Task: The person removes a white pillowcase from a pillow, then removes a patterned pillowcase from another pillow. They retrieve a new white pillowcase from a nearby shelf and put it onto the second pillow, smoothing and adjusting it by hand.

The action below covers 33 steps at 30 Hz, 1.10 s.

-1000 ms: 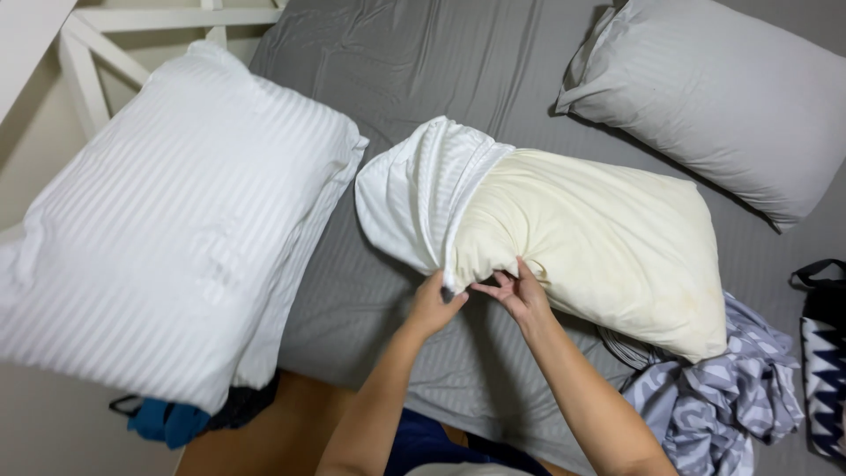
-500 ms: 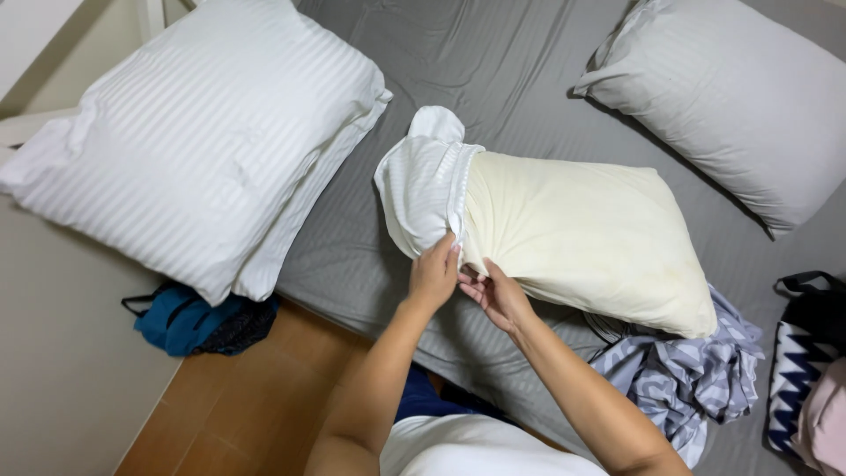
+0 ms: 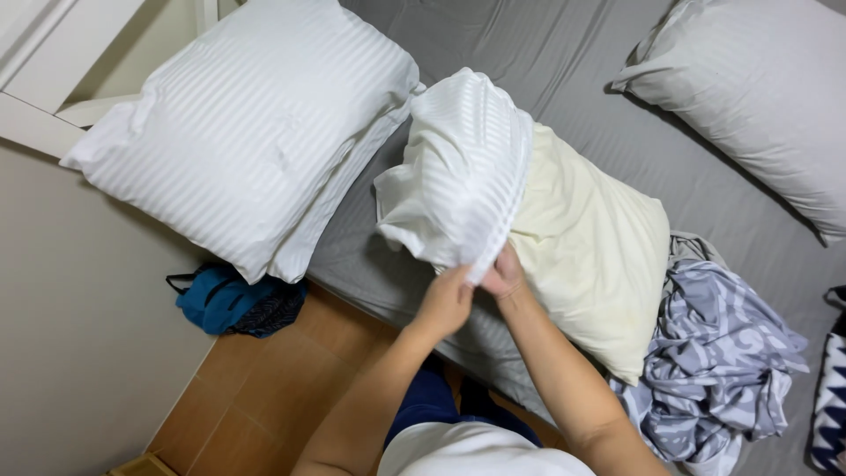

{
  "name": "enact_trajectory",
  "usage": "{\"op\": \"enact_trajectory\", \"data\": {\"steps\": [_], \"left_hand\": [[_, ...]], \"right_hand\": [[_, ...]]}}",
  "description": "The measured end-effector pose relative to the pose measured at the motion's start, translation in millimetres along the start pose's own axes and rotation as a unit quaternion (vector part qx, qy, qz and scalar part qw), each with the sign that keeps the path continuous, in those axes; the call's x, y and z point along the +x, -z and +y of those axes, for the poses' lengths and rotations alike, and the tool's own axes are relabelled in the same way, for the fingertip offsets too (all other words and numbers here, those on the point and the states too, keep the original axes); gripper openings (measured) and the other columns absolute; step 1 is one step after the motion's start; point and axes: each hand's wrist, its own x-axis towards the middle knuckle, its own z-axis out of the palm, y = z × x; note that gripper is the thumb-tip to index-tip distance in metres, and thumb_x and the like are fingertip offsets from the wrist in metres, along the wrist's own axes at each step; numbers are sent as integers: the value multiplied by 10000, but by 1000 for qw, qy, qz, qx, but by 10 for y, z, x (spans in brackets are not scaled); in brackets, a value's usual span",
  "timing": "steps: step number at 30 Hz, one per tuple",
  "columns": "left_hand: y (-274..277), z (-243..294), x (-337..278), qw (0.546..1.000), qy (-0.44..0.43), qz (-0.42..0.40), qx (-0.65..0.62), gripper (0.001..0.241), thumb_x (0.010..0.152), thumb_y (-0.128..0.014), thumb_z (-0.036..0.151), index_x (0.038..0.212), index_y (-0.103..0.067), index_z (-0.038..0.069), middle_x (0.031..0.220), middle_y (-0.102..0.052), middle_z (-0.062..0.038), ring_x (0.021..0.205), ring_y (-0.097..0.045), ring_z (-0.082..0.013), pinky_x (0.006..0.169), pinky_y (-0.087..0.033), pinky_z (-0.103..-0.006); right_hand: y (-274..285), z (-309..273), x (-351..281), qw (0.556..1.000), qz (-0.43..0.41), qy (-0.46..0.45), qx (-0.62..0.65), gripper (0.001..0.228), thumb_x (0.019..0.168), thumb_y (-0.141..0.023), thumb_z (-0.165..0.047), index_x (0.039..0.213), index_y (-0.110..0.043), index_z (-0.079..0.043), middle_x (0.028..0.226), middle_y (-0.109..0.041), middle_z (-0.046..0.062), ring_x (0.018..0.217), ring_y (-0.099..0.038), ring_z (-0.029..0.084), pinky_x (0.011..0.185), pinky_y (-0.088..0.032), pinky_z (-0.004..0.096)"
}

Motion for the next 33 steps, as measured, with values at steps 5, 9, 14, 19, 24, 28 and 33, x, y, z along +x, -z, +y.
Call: {"op": "enact_trajectory", "data": {"steps": [5, 9, 14, 19, 24, 28, 33], "left_hand": [[132, -458, 15, 984, 54, 45, 165, 269, 895, -669, 190, 1083, -616, 5, 1067, -685, -223, 1027, -634, -457, 902, -474, -542], [114, -836, 136, 978, 166, 34, 119, 312, 996, -599, 259, 1189, -601, 14, 1119, -694, -240, 1091, -640, -456, 971, -461, -562], [151, -960, -30, 958, 282, -48, 26, 447, 927, -593, 256, 1320, -569, 44, 1162, -686, -259, 1106, -638, -451, 937, -500, -514], [-22, -985, 11, 961, 208, -169, 67, 610, 831, -687, 261, 1360, -540, -5, 1180, -663, -285, 1122, -616, -462, 945, -493, -513], [-102, -867, 536, 934, 249, -195, 168, 574, 921, -653, 420, 1308, -626, -2, 1233, -688, -251, 1169, -641, -419, 1004, -504, -507], [-356, -1293, 953, 952, 271, -34, 141, 645, 882, -703, 390, 1351, -564, -31, 1265, -636, -301, 1194, -594, -453, 1023, -478, -507], [-571, -1596, 1274, 935, 285, 133, 163, 674, 830, -763, 280, 1347, -531, -84, 1298, -577, -347, 1231, -532, -493, 1047, -436, -514]], "right_hand": [[109, 203, 262, 994, -11, -27, 109, 510, 1118, -362, -349, 1443, -521, 9, 1418, -629, 171, 1333, -586, 310, 1193, -420, 481], [116, 213, 344, 995, 51, -27, 86, 495, 1071, -329, -413, 1310, -584, -62, 1268, -683, 155, 1171, -655, 329, 1050, -450, 501], [-76, -144, 194, 966, 215, -38, -141, 470, 1087, -319, -414, 1313, -580, -95, 1206, -684, 117, 1085, -669, 262, 983, -503, 434], [238, -474, 83, 894, 261, -42, -362, 354, 1067, -423, -287, 1300, -595, -84, 1217, -699, 66, 1053, -679, 212, 898, -513, 384], [537, -908, 225, 720, 246, -45, -648, 322, 1048, -585, -287, 1238, -729, -70, 1117, -713, 144, 1016, -636, 254, 874, -520, 370], [812, -1339, 577, 644, 210, -31, -735, 329, 999, -599, -304, 1231, -727, -109, 1128, -736, 103, 1069, -681, 213, 918, -524, 343], [1125, -1780, 1111, 567, 190, -8, -801, 294, 940, -675, -270, 1172, -764, -114, 1104, -754, 152, 1010, -698, 280, 903, -526, 379]]}}
